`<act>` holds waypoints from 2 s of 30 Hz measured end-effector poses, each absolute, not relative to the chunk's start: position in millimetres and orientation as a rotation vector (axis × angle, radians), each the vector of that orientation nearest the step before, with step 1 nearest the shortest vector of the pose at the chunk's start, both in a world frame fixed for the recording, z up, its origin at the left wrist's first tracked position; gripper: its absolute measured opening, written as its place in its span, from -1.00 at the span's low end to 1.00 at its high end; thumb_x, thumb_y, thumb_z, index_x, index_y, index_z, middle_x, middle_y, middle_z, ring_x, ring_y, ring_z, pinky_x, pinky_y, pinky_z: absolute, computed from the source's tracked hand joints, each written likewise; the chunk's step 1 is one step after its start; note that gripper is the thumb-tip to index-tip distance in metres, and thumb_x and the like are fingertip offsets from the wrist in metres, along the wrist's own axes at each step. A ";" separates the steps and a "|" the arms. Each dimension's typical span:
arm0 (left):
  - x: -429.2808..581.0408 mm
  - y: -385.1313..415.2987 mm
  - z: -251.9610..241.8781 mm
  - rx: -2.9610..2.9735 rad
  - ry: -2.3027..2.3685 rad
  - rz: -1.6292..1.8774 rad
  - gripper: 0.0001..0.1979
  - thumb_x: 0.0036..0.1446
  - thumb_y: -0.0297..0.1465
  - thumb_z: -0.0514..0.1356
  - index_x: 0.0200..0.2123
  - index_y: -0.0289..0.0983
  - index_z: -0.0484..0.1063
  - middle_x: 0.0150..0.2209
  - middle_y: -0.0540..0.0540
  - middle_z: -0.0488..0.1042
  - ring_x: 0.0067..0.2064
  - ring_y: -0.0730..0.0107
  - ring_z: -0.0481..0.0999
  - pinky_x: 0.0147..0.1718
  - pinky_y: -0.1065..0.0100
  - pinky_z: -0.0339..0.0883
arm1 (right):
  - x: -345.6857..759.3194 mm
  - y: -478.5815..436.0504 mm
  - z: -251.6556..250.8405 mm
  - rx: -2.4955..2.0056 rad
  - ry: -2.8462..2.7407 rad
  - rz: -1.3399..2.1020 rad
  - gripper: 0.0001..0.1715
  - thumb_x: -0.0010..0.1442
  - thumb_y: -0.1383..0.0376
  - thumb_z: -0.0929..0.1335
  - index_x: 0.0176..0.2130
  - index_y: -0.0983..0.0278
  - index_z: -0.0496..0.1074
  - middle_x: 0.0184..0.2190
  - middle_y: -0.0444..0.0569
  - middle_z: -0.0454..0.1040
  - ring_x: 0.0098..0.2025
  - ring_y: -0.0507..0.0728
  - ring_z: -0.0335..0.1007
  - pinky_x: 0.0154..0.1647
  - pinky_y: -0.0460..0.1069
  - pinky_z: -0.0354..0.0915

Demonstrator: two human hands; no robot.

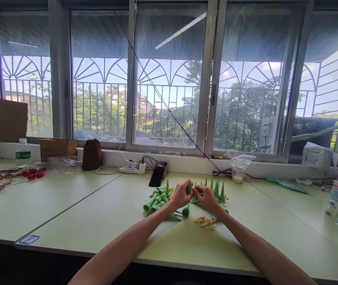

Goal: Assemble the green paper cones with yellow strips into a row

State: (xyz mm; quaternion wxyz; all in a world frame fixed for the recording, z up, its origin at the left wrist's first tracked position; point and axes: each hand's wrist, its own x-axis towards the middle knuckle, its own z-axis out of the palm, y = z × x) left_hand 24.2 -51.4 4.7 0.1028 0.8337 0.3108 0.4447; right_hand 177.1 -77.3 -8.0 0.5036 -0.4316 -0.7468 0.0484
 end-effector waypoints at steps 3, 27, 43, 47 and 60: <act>23.9 -50.9 5.2 2.457 0.904 1.332 -0.91 -0.01 -0.37 0.15 -0.43 -0.24 0.28 -0.60 0.14 0.22 -0.53 0.53 0.14 -0.50 0.45 -0.04 | 176.5 -78.2 -8.2 -1.050 -1.823 0.044 -0.59 0.23 0.17 0.22 -0.50 0.32 0.43 -0.60 -0.10 0.39 -0.54 0.02 0.17 -0.47 -0.09 0.06; 25.2 -56.1 4.2 2.502 0.937 1.323 -0.89 0.03 -0.40 0.14 -0.31 -0.23 0.35 -0.58 0.11 0.28 -0.53 0.50 0.23 -0.49 0.46 0.02 | 178.6 -74.7 -6.8 -1.003 -1.741 0.381 -0.61 0.17 0.12 0.25 -0.53 0.31 0.39 -0.64 -0.12 0.36 -0.58 0.02 0.20 -0.54 -0.10 0.10; 24.6 -49.5 0.8 2.484 0.869 1.319 -0.89 0.02 -0.41 0.14 -0.32 -0.25 0.35 -0.58 0.12 0.28 -0.54 0.54 0.21 -0.53 0.47 0.00 | 179.3 -70.1 -12.1 -0.987 -1.759 0.388 -0.58 0.20 0.10 0.24 -0.53 0.30 0.38 -0.66 -0.10 0.37 -0.59 0.03 0.23 -0.52 -0.09 0.13; 24.7 -48.0 1.1 2.461 0.855 1.310 -0.92 0.00 -0.38 0.15 -0.40 -0.25 0.29 -0.60 0.14 0.24 -0.55 0.55 0.18 -0.54 0.48 -0.02 | 178.8 -73.0 -10.7 -1.020 -1.782 0.315 -0.60 0.20 0.13 0.23 -0.54 0.30 0.37 -0.66 -0.10 0.37 -0.58 0.04 0.23 -0.51 -0.09 0.11; 24.3 -44.6 2.2 2.450 0.895 1.323 -0.90 -0.03 -0.37 0.16 -0.43 -0.25 0.28 -0.62 0.15 0.21 -0.55 0.55 0.17 -0.53 0.47 -0.04 | 177.9 -72.8 -13.1 -1.056 -1.822 0.074 -0.60 0.22 0.18 0.22 -0.55 0.31 0.36 -0.64 -0.14 0.32 -0.55 0.01 0.12 -0.50 -0.09 0.00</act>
